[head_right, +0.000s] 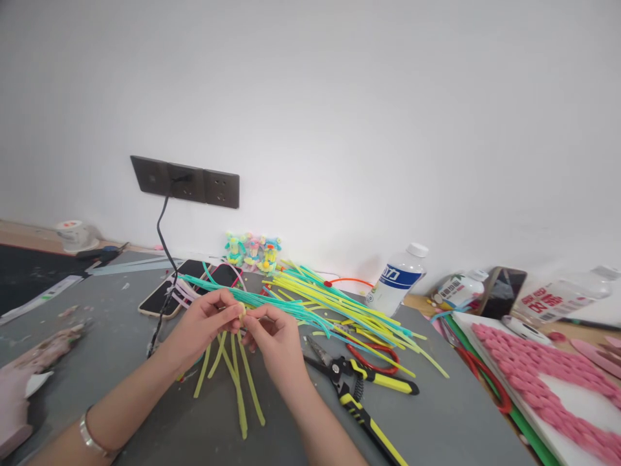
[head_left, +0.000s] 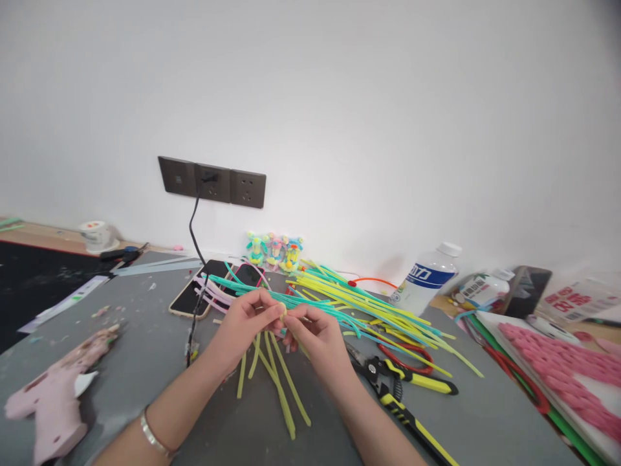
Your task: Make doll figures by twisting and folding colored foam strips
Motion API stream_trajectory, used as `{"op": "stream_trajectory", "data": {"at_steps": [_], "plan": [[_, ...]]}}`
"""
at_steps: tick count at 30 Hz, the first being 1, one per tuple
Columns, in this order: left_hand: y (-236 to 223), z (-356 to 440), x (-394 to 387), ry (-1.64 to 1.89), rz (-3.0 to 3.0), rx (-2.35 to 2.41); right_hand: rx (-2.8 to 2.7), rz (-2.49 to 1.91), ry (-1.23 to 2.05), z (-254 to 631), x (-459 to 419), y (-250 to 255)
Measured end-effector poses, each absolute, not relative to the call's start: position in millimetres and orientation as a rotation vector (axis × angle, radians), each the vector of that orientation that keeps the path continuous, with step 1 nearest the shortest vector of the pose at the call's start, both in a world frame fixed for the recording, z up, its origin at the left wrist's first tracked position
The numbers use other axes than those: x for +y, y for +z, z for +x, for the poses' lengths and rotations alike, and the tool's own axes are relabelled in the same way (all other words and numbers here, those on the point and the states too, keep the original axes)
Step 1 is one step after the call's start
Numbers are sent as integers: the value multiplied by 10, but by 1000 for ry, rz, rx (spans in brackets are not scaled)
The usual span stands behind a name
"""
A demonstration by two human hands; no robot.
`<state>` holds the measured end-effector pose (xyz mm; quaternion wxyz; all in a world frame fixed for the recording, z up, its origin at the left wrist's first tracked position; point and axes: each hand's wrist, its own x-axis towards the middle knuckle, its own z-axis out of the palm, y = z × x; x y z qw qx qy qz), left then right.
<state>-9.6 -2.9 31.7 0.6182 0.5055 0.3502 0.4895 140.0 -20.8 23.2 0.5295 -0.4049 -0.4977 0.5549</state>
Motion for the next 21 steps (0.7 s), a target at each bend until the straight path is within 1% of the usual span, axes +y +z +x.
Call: {"op": "stream_trajectory", "data": {"at_steps": [4,12,21], "plan": [[302,-90,-28,1143,1158,829,-1170,-991,1299,1392,-210,208],[366,-50,-58,1097,967,761,-1129,-988,1294,1374,-205,236],[305,-93,-37,1108,1039,833,-1177,-990,1275,1431,-191,258]]}}
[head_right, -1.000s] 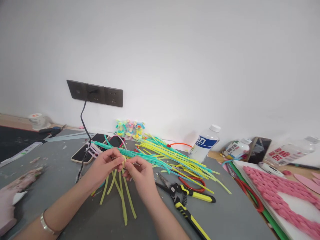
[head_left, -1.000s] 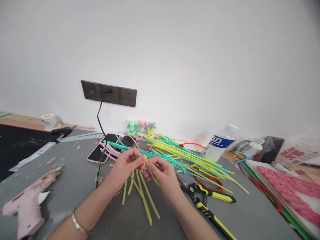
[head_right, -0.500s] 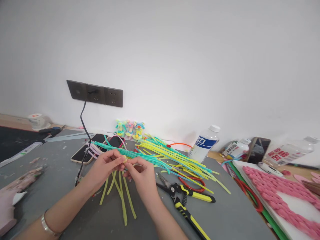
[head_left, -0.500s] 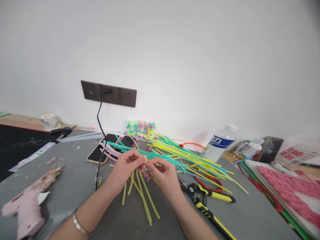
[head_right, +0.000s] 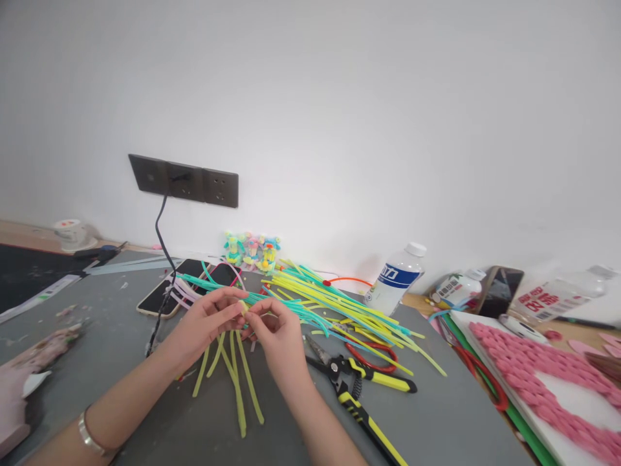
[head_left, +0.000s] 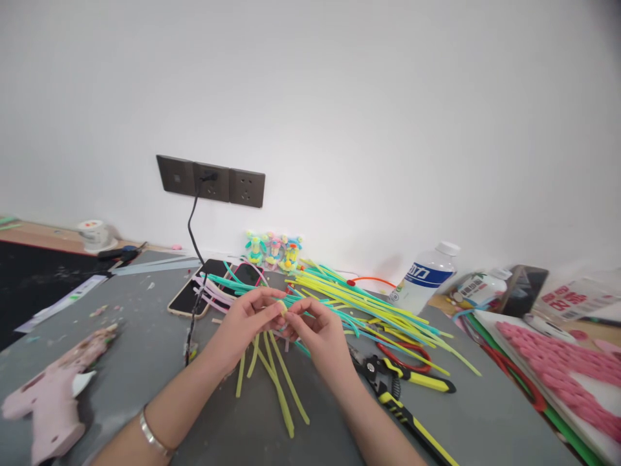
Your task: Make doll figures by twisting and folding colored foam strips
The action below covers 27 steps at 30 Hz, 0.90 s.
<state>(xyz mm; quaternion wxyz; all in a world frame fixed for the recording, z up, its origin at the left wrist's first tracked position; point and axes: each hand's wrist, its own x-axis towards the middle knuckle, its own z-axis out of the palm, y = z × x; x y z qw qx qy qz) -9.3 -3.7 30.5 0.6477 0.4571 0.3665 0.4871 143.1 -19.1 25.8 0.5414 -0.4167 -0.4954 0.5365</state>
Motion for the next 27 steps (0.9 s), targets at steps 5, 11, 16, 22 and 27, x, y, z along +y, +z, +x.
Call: {"op": "stream_trajectory", "data": {"at_steps": [5,11,16,22,27], "plan": [[320,-118,-20,1073,1149,842,-1230,-987,1330,1458,-159,248],[344,-115,-35,1111,1159,832,-1340,-971,1226,1462,-175,229],[344,-109,-29,1128,1147,848,-1700,-1065,622,1486,-223,263],[344,-109,-26,1097,1191,871,-1772,-1022,369,1566,-189,292],[354,-110,-32,1000,1103,857,-1824,-1058,235,1653,-162,320]]}}
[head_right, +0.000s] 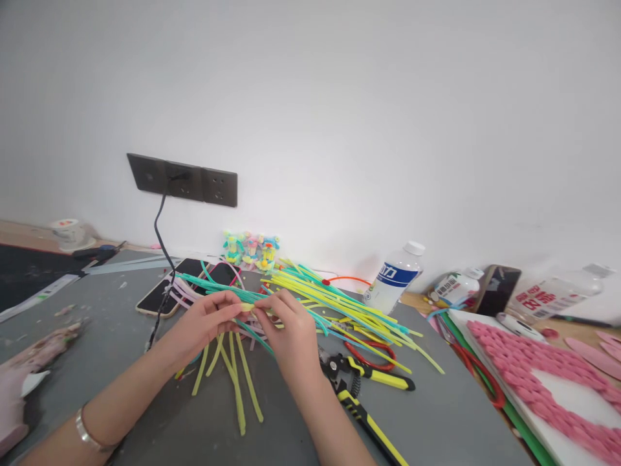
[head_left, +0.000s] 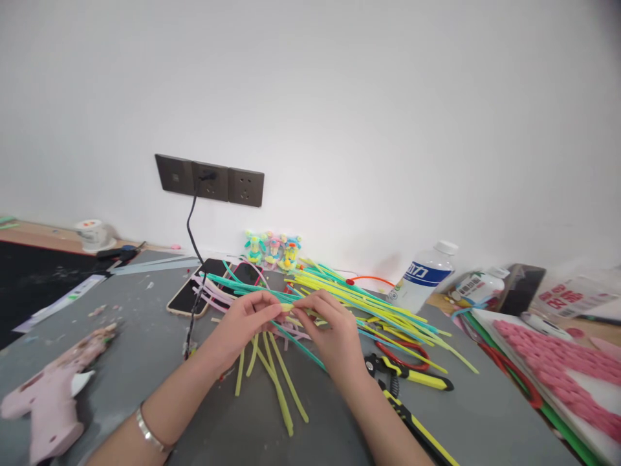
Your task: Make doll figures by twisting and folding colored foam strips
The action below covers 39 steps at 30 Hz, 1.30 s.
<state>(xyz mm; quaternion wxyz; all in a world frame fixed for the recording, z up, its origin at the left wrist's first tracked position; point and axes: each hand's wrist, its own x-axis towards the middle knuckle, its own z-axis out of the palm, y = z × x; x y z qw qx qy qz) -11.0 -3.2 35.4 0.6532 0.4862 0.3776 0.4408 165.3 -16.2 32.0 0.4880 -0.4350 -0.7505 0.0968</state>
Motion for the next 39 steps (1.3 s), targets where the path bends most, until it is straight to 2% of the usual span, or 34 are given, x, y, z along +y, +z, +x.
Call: {"op": "stream_trajectory", "data": {"at_steps": [7,14,22,31,35,39], "plan": [[330,-133,-6,961,1153,918,-2026,-993,223,1753,-121,344],[368,-113,-20,1014,1062,904,-1937,-996,518,1751,-126,392],[349,-117,-19,1032,1106,914,-1795,-1133,633,1744,-87,355],[352,-123,7,1170,1073,931,-1610,-1036,1128,1558,-130,262],[325,-119,8,1079,1223,887,-1611,-1044,1039,1550,-126,253],[299,-125,14,1031,1282,861,-1733,-1076,728,1562,-152,259]]}}
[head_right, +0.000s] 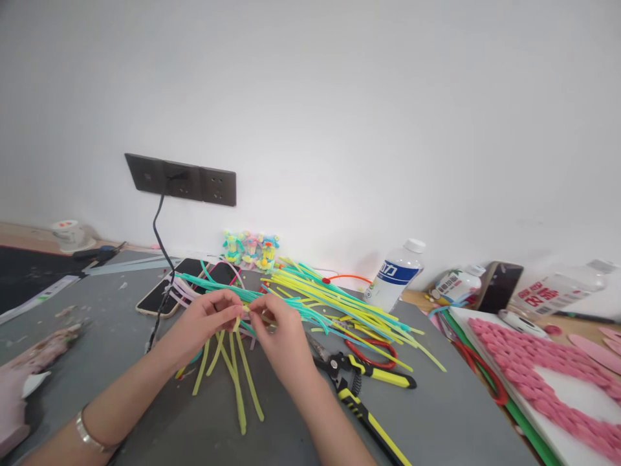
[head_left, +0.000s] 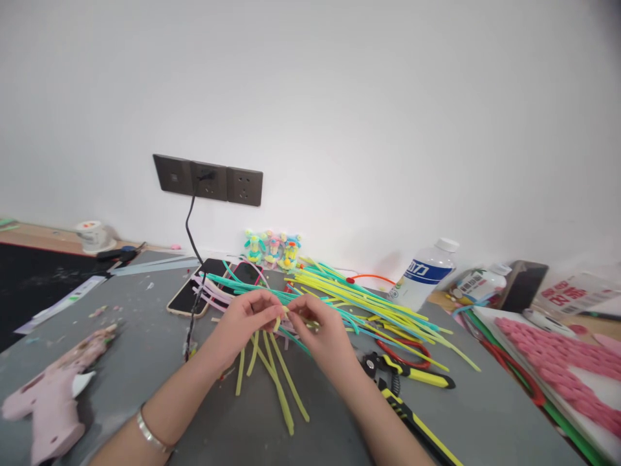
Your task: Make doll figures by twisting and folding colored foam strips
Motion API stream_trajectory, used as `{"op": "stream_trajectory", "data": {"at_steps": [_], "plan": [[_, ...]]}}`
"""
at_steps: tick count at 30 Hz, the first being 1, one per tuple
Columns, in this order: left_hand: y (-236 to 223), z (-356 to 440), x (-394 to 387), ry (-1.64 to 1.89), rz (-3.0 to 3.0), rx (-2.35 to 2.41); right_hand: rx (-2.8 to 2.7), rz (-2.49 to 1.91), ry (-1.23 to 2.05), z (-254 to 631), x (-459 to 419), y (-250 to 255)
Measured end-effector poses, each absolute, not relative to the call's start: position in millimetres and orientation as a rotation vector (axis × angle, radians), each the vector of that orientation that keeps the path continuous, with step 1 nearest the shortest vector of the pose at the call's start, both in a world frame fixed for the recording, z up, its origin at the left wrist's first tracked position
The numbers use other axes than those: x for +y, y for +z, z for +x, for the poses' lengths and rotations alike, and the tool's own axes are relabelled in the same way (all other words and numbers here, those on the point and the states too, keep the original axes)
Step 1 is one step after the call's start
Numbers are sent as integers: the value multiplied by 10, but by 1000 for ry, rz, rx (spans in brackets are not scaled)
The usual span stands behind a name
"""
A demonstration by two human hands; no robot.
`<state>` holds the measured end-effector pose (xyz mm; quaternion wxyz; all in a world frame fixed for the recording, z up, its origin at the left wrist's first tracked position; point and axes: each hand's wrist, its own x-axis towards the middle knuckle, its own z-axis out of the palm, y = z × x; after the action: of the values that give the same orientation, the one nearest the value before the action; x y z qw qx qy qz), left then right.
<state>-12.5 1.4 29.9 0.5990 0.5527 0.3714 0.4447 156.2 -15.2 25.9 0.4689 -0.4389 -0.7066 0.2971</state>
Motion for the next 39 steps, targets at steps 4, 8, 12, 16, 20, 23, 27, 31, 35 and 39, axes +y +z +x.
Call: {"op": "stream_trajectory", "data": {"at_steps": [4,8,12,16,20,23,27,31,35,39], "plan": [[295,-132,5,987,1286,843,-1865,-1047,465,1552,-202,279],[290,-126,-13,948,1247,836,-1887,-1033,393,1551,-219,289],[280,-119,-22,885,1136,773,-1889,-998,352,1564,-206,295],[306,-110,-46,856,1040,729,-1903,-980,322,1575,-202,312],[359,-101,-79,821,1009,714,-1874,-972,310,1574,-214,318],[377,-114,-82,793,1064,745,-1868,-962,308,1578,-217,317],[351,-155,-52,744,1269,812,-1894,-945,282,1593,-208,318],[297,-176,-20,766,1447,831,-1900,-955,293,1597,-211,310],[266,-156,-15,809,1483,861,-1827,-1009,417,1577,-220,300],[270,-111,-29,856,1388,869,-1704,-1021,609,1559,-212,298]]}}
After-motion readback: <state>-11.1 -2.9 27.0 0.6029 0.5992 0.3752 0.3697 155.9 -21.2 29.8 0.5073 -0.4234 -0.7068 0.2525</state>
